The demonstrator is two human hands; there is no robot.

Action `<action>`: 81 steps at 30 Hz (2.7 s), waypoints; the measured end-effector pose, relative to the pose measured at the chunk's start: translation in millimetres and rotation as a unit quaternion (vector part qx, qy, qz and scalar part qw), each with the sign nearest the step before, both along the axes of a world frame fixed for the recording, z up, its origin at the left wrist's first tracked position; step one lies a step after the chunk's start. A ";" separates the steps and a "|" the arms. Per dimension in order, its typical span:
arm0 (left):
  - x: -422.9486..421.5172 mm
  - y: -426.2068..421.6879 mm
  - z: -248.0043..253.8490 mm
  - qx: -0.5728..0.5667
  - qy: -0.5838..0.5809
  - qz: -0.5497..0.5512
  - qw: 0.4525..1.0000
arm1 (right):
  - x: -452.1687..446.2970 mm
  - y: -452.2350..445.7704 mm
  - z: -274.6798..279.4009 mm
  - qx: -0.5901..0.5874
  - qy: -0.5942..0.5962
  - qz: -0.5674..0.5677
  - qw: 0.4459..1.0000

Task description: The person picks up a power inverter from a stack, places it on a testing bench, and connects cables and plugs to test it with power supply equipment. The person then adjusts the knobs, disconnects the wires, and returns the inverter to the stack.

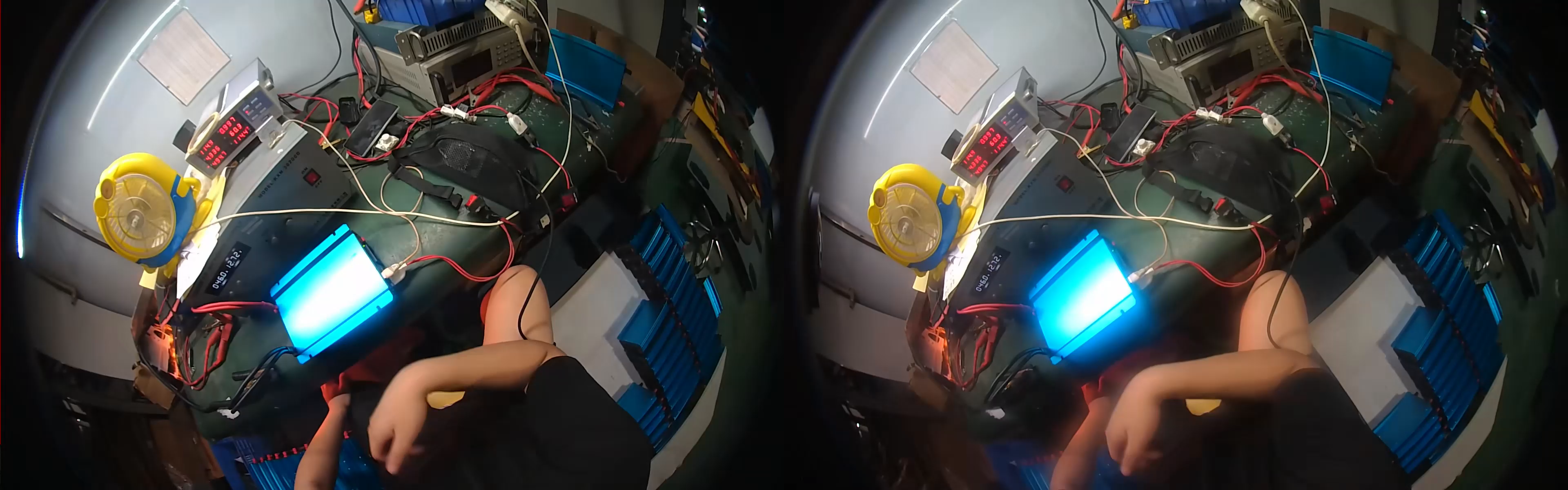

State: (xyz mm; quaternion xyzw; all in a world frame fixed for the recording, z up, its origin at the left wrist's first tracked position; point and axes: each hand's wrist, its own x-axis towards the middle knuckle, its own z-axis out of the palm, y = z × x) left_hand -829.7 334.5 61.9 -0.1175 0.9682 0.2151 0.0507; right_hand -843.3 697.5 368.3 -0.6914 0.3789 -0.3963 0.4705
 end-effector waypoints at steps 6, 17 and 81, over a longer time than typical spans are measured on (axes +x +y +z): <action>-16.7 -27.6 -38.0 -0.017 0.009 -0.091 0.996 | -33.8 -21.9 -63.6 0.181 0.236 -0.458 0.838; 2.2 -4.1 -3.4 -0.031 0.047 -0.058 0.997 | -36.5 -38.0 -101.5 0.186 0.123 -0.471 0.853; 5.1 20.2 20.1 -0.037 0.113 -0.077 0.990 | 21.5 -30.1 -80.7 0.095 0.265 -0.136 0.950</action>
